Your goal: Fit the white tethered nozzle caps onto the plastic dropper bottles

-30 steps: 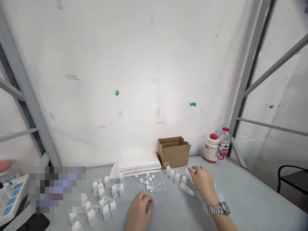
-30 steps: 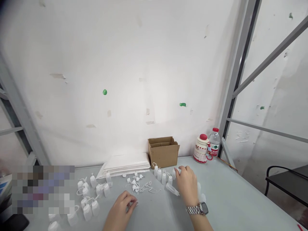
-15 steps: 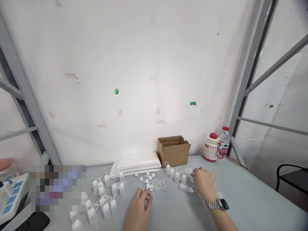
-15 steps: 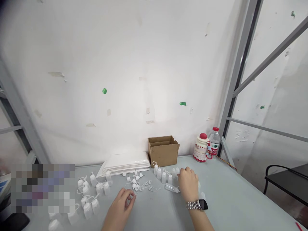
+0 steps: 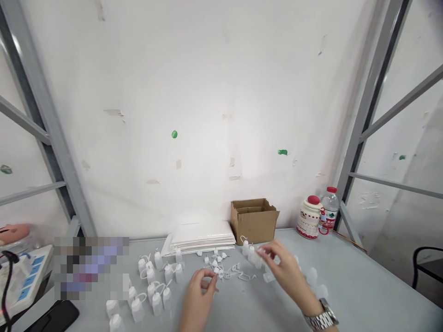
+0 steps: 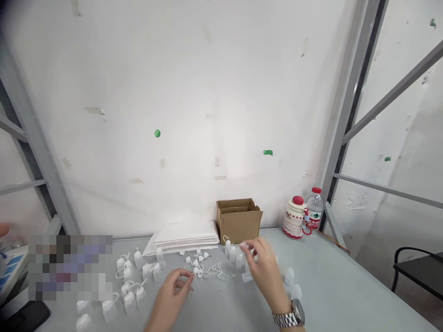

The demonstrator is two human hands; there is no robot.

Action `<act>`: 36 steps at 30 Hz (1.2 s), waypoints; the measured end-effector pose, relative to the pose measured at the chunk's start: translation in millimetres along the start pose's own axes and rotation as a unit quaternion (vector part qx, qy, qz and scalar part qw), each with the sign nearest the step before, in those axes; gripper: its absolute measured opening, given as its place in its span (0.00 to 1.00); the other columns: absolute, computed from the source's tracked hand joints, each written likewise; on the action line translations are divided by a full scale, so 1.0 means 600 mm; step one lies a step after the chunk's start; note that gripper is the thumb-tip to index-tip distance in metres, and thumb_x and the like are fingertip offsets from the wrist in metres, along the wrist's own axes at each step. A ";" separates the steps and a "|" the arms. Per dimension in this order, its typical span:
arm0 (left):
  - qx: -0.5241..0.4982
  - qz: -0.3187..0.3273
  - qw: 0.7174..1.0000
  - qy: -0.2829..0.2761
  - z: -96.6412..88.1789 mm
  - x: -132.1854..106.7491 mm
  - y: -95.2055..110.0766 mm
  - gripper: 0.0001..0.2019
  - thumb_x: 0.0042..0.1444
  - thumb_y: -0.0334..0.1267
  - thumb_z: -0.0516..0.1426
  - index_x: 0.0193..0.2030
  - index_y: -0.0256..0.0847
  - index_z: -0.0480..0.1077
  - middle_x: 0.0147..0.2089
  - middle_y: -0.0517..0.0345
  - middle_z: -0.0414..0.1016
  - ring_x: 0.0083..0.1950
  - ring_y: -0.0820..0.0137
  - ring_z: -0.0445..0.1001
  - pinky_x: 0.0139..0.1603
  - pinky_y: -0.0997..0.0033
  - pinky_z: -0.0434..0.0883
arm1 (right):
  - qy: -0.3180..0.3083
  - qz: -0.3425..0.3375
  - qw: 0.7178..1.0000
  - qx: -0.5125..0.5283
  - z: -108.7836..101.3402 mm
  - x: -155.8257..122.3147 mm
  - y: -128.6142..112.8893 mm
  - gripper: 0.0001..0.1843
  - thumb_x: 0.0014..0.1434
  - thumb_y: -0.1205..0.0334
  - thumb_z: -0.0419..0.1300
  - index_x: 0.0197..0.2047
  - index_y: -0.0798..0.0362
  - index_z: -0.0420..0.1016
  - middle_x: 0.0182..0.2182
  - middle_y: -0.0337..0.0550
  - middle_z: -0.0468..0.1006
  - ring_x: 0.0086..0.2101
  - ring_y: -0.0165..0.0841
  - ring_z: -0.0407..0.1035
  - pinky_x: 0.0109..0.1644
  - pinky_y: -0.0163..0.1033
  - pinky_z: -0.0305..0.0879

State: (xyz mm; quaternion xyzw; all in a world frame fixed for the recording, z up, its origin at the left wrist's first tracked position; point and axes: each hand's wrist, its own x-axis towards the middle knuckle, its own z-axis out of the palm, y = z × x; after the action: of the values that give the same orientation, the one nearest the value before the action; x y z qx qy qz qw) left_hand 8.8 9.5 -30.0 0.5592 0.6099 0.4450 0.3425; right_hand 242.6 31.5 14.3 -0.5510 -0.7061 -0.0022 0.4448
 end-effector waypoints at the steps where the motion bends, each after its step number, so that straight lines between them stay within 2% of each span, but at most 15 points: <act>1: -0.017 -0.016 1.000 0.001 0.000 0.002 0.000 0.11 0.47 0.48 0.52 0.28 0.42 0.66 0.35 0.54 0.71 0.30 0.66 0.74 0.31 0.68 0.67 | -0.068 -0.007 0.997 0.047 0.007 -0.004 -0.012 0.14 0.60 0.53 0.49 0.33 0.52 0.71 0.29 0.41 0.71 0.30 0.32 0.65 0.36 0.36 0.60; 2: -0.035 -0.031 0.999 0.000 -0.001 0.003 0.001 0.11 0.46 0.48 0.53 0.28 0.42 0.65 0.35 0.55 0.72 0.30 0.65 0.74 0.29 0.69 0.66 | -0.126 -0.013 0.989 0.081 0.016 -0.010 -0.025 0.12 0.60 0.55 0.51 0.32 0.51 0.71 0.29 0.40 0.70 0.30 0.32 0.65 0.36 0.35 0.60; 4: -0.074 -0.050 0.996 -0.001 0.001 0.006 0.000 0.12 0.45 0.49 0.54 0.27 0.42 0.64 0.33 0.56 0.72 0.29 0.65 0.75 0.25 0.71 0.64 | -0.190 -0.012 0.976 0.111 0.036 -0.023 -0.047 0.09 0.58 0.57 0.53 0.31 0.51 0.71 0.28 0.38 0.69 0.31 0.31 0.65 0.36 0.34 0.61; 8: -0.161 -0.058 0.985 -0.007 0.006 0.011 -0.006 0.14 0.41 0.50 0.56 0.25 0.42 0.62 0.27 0.58 0.72 0.26 0.65 0.76 0.18 0.74 0.60 | -0.254 -0.003 0.958 0.129 0.074 -0.050 -0.072 0.04 0.55 0.62 0.57 0.30 0.51 0.71 0.30 0.38 0.69 0.31 0.30 0.65 0.37 0.33 0.60; 10: -0.206 -0.068 0.976 -0.006 0.007 0.013 -0.008 0.15 0.38 0.50 0.59 0.25 0.42 0.61 0.25 0.58 0.73 0.25 0.65 0.76 0.19 0.73 0.63 | -0.277 0.015 0.951 0.134 0.087 -0.060 -0.076 0.03 0.53 0.65 0.57 0.31 0.51 0.72 0.31 0.38 0.69 0.30 0.29 0.65 0.36 0.32 0.60; 13: -0.268 -0.080 0.960 0.000 0.004 0.015 -0.006 0.18 0.34 0.49 0.62 0.27 0.41 0.62 0.24 0.58 0.74 0.25 0.64 0.76 0.22 0.69 0.69 | -0.306 0.031 0.941 0.140 0.097 -0.069 -0.078 0.07 0.51 0.69 0.57 0.35 0.50 0.73 0.34 0.39 0.69 0.30 0.28 0.64 0.37 0.32 0.60; 16: -0.311 -0.083 0.947 0.000 -0.002 0.017 -0.001 0.22 0.32 0.48 0.64 0.33 0.40 0.66 0.23 0.59 0.76 0.25 0.64 0.77 0.26 0.68 0.72 | -0.317 0.022 0.937 0.147 0.103 -0.074 -0.080 0.11 0.48 0.70 0.59 0.36 0.50 0.73 0.37 0.40 0.68 0.35 0.30 0.64 0.41 0.32 0.59; 18: -0.321 -0.086 0.943 -0.009 -0.005 0.017 0.001 0.23 0.30 0.49 0.64 0.33 0.39 0.68 0.24 0.57 0.77 0.26 0.65 0.77 0.28 0.68 0.72 | -0.311 0.026 0.937 0.155 0.105 -0.076 -0.082 0.08 0.48 0.69 0.59 0.34 0.52 0.71 0.38 0.41 0.69 0.37 0.31 0.63 0.42 0.33 0.58; 22: -0.322 -0.107 0.940 -0.017 -0.003 0.013 0.004 0.21 0.26 0.49 0.66 0.26 0.37 0.72 0.27 0.53 0.78 0.27 0.64 0.77 0.29 0.68 0.73 | -0.328 0.082 0.919 0.205 0.104 -0.075 -0.092 0.03 0.53 0.65 0.54 0.31 0.54 0.67 0.26 0.37 0.70 0.29 0.30 0.63 0.35 0.33 0.58; 25: -0.325 -0.099 0.940 -0.024 0.003 0.009 0.004 0.19 0.27 0.49 0.66 0.24 0.37 0.72 0.26 0.54 0.78 0.28 0.64 0.77 0.31 0.66 0.73 | -0.337 0.105 0.898 0.264 0.101 -0.073 -0.105 0.02 0.51 0.66 0.55 0.29 0.54 0.67 0.22 0.35 0.69 0.26 0.29 0.61 0.32 0.32 0.57; 28: -0.317 -0.084 0.944 -0.030 0.007 0.006 0.004 0.17 0.28 0.48 0.65 0.23 0.38 0.72 0.23 0.56 0.77 0.26 0.65 0.76 0.29 0.66 0.73 | -0.322 0.119 0.895 0.285 0.099 -0.072 -0.117 0.01 0.48 0.66 0.57 0.28 0.54 0.69 0.21 0.33 0.66 0.25 0.28 0.59 0.30 0.31 0.55; 31: -0.312 -0.081 0.946 -0.023 0.007 0.005 0.007 0.17 0.27 0.47 0.66 0.24 0.39 0.73 0.21 0.57 0.77 0.25 0.65 0.76 0.29 0.67 0.72 | -0.330 0.126 0.894 0.276 0.099 -0.073 -0.122 0.06 0.45 0.64 0.61 0.21 0.54 0.67 0.18 0.31 0.60 0.23 0.26 0.54 0.27 0.31 0.51; 33: -0.320 -0.076 0.944 -0.028 0.005 0.004 0.011 0.18 0.27 0.47 0.66 0.26 0.39 0.74 0.23 0.56 0.79 0.27 0.64 0.76 0.30 0.67 0.73 | -0.330 0.133 0.895 0.271 0.100 -0.073 -0.122 0.08 0.45 0.63 0.61 0.19 0.54 0.67 0.17 0.30 0.57 0.22 0.26 0.52 0.26 0.31 0.50; 36: -0.325 -0.070 0.942 -0.040 0.002 0.003 0.014 0.19 0.28 0.49 0.65 0.28 0.39 0.76 0.29 0.52 0.81 0.31 0.62 0.77 0.32 0.65 0.73 | -0.311 0.141 0.900 0.272 0.101 -0.073 -0.120 0.05 0.46 0.64 0.60 0.22 0.55 0.69 0.18 0.31 0.60 0.23 0.26 0.54 0.27 0.31 0.51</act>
State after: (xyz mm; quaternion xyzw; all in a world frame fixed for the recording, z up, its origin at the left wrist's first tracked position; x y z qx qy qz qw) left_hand 12.7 11.1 -22.3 0.3907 0.4556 0.5710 0.5602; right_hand 148.6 -0.7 -15.0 -0.4750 -0.6962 0.4245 0.3309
